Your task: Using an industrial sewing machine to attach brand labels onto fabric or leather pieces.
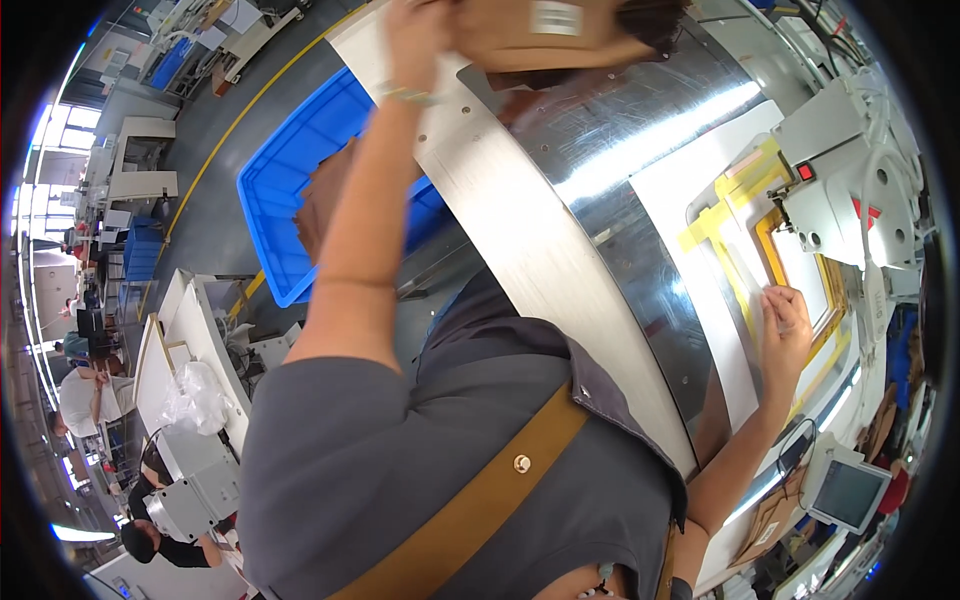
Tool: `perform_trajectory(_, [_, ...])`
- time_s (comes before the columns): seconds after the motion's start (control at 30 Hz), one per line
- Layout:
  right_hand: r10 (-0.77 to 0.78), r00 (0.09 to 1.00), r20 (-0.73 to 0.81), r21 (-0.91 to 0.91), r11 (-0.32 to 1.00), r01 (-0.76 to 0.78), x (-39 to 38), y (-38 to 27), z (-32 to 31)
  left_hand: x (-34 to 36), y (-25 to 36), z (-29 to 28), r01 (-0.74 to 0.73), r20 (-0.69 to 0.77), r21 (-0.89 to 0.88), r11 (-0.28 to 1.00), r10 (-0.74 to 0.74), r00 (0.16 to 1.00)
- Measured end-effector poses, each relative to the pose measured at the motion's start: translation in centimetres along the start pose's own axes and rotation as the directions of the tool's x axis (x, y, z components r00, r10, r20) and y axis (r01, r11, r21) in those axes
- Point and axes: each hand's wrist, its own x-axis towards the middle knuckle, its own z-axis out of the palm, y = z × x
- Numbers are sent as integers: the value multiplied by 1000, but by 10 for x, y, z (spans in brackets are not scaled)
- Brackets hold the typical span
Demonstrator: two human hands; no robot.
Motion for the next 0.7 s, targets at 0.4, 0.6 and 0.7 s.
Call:
perform_trajectory(0.4, [142,990,22,124,982,-144,3,-7,-22,-188,-144,-415,719,-519,504,479,-497,695])
perform_trajectory(0.6, [158,982,101,76,983,-166,-7,-1,-50,-210,-180,-419,429,-388,897,-103,-648,655])
perform_trajectory(0.7, [228,964,138,87,967,-241,-11,17,-61,-180,-170,-375,575,-278,697,429,-577,768])
